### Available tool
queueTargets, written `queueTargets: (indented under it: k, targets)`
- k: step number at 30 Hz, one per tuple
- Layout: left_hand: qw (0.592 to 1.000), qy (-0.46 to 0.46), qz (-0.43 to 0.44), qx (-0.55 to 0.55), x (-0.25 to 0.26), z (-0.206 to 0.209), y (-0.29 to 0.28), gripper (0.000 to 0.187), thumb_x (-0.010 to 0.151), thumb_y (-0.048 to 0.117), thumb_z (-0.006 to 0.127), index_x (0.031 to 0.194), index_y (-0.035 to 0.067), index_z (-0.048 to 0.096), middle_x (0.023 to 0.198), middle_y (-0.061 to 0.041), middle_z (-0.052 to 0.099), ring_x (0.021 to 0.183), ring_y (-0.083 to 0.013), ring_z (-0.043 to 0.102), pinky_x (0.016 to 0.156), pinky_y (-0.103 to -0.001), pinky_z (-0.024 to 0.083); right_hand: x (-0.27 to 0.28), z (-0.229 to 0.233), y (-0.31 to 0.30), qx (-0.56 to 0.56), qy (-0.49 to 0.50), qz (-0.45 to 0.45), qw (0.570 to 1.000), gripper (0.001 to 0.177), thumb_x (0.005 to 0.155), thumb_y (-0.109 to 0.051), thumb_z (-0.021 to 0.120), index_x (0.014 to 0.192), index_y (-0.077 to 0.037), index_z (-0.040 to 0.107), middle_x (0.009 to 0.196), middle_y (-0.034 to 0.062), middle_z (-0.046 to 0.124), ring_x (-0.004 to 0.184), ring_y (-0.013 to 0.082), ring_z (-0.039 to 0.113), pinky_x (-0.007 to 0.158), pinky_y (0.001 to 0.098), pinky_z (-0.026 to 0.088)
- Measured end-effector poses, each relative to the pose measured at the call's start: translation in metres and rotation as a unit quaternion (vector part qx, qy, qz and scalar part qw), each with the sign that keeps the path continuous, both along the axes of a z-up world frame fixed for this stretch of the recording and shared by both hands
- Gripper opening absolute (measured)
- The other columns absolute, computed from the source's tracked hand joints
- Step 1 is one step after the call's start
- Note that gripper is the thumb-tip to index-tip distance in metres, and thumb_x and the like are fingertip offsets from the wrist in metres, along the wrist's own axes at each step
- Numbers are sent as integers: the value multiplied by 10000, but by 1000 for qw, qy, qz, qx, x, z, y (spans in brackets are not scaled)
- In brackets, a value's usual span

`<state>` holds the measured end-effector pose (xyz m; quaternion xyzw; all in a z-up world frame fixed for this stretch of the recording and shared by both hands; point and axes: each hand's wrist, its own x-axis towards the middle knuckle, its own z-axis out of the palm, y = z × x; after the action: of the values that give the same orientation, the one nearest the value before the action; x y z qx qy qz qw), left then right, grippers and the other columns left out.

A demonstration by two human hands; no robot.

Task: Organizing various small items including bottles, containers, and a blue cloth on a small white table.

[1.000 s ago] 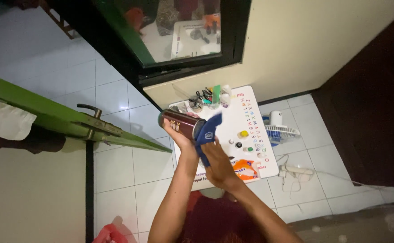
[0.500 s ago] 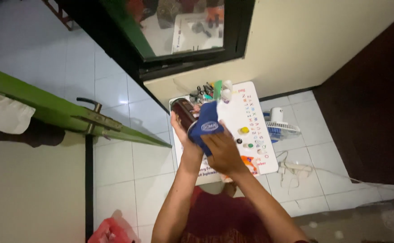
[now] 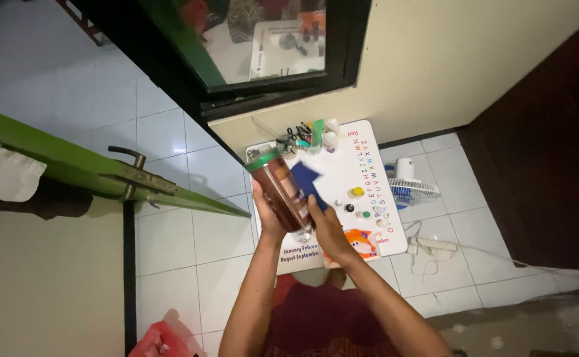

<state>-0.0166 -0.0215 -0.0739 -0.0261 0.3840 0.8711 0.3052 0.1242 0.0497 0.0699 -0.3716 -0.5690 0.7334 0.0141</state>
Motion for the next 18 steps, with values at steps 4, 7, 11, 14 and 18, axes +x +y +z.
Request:
queueTargets:
  k: [4,7,11,14,18]
  targets:
    - [991,114,43,-61,-2,53,-3,832,926,846,266,1245,192,669,1142,-79,735,1020,-184,698,1009,-328,544,-4,-63,-4,-180,128,-156,963,567,1019,-344,605,1387,85,564,1307,246,660,1234,297,631,1053,464,482]
    - [969,241,45,-35,8,98,-7,682,929,802,327,1150,203,567,867,24,622,801,-95,628,741,-268,563,6,-48,4,-295,154,-304,893,248,868,-142,835,932,16,655,819,158,716,735,227,716,745,363,595]
    - [881,407,92,-222,3,54,-5,787,767,508,816,1369,148,458,1328,-52,620,1233,-181,585,1119,-393,447,15,-61,56,127,25,-44,991,578,830,-398,807,1277,-81,623,1007,147,677,1017,280,632,912,443,493]
    - [817,479,76,-313,15,59,6,887,659,309,986,1363,125,478,1365,-61,605,1269,-230,598,1154,-411,439,14,-34,78,342,58,85,934,715,761,-317,877,1371,-133,551,1009,105,739,1077,323,658,989,493,468]
    - [713,592,125,-355,23,48,29,753,628,308,998,1231,111,593,1202,-35,665,1109,-238,659,1021,-375,491,-3,-5,90,334,46,114,935,997,678,-406,897,1529,-155,441,1268,139,691,1293,401,575,1140,591,401]
